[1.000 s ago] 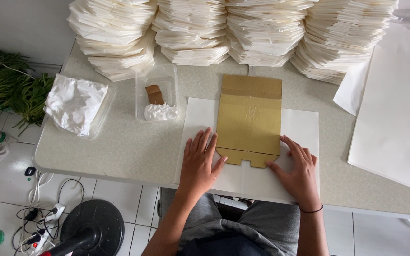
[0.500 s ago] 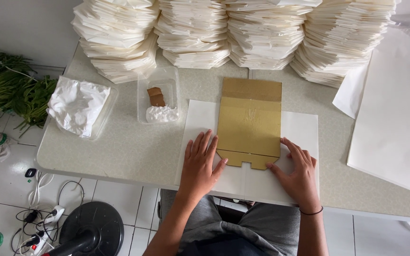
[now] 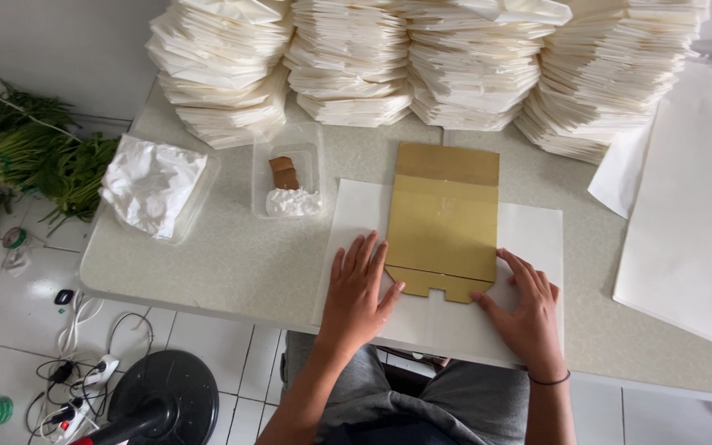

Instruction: Folding white paper sheets around a rectangular template to create paper bags

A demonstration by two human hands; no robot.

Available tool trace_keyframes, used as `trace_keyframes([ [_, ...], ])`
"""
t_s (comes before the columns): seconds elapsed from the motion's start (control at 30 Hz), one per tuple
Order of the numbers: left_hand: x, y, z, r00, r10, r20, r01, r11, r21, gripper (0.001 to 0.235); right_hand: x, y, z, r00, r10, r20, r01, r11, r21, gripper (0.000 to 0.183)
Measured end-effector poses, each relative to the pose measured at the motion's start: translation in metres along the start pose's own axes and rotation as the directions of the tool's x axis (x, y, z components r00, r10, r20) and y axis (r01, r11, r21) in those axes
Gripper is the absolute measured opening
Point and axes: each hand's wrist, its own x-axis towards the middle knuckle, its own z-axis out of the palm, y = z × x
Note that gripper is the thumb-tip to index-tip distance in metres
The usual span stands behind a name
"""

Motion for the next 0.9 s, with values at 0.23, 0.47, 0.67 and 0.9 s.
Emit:
trace_keyframes([
  [0.23, -0.002, 0.000, -0.012, 0.999, -0.005, -0.054, -0.005, 0.982, -0.187, 0.057, -0.004, 0.005, 0.004, 0.996, -0.017, -0.084, 0.024, 0.996, 0.091, 0.063],
  [0.47, -0.005, -0.004, -0.021, 0.910, 0.018, -0.414, -0.225, 0.861, -0.457, 0.014, -0.014, 0.020, 0.013, 0.886, -0.155, -0.437, 0.231, 0.965, 0.126, 0.030],
  [0.67, -0.012, -0.004, -0.019, 0.808, 0.111, -0.578, -0.378, 0.851, -0.365, 0.004, -0.024, 0.024, 0.013, 0.877, -0.176, -0.448, 0.204, 0.979, 0.015, 0.028],
  [0.9, -0.040, -0.016, -0.033, 0.828, -0.072, -0.557, -0.155, 0.923, -0.351, 0.006, -0.057, 0.031, 0.005, 0.925, -0.001, -0.379, -0.009, 1.000, -0.025, 0.052],
])
